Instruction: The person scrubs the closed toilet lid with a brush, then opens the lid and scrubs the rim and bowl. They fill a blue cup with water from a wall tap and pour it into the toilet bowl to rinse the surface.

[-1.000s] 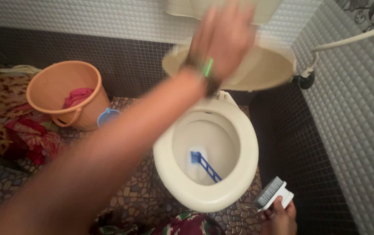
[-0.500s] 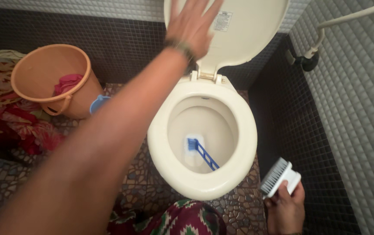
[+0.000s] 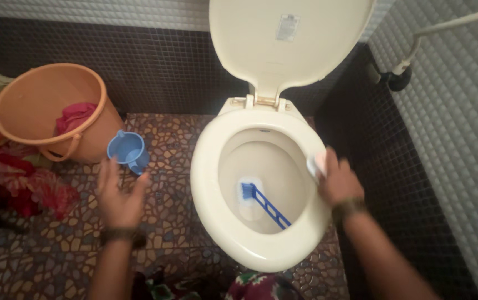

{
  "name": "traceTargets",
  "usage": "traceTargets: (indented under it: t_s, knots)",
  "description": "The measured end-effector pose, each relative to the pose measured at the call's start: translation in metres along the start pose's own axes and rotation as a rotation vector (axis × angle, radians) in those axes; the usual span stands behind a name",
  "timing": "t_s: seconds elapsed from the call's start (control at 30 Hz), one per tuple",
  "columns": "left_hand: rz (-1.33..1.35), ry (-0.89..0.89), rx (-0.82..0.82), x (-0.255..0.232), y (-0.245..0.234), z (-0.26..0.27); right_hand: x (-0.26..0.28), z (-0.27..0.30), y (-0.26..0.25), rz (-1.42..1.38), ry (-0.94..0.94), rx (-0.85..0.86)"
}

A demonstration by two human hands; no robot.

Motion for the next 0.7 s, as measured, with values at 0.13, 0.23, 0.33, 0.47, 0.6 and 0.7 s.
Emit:
traceTargets:
  t_s: [0.13, 0.23, 0.33, 0.47, 0.6, 0.7]
  knots:
    - [0.324, -0.842, -0.124, 0.051, 0.004, 0.014, 0.028, -0.08, 0.018, -0.194, 0.06, -0.092]
    - [0.642, -0.765, -0.166, 0.059, 0.017, 0.003, 0.058, -0.119, 0.046, -0.215, -0.044, -0.139]
    - [0.636, -0.693, -0.176, 0.055, 0.03, -0.011, 0.107, -0.15, 0.075, -0.256, -0.207, -0.182]
    - [0.613, -0.701, -0.207, 0.045, 0.037, -0.022, 0.187, -0.13, 0.097, -0.437, -0.681, -0.282]
    - [0.529, -0.85, -0.19, 0.041, 0.031, -0.028, 0.219, -0.018, 0.098, -0.387, -0.867, 0.069]
    - [0.545, -0.867, -0.249, 0.049, 0.025, -0.032, 0.189, 0.067, 0.072, -0.189, -0.946, 0.442]
Point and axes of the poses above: each hand's wrist, its own z-axis away from the middle knuckle, its own y-axis out of the palm, x = y × z, the point moved 2 cm from there along -z, towards the middle knuckle, and after that the axes turned 12 degrees about -x, right-handed, at the moved point
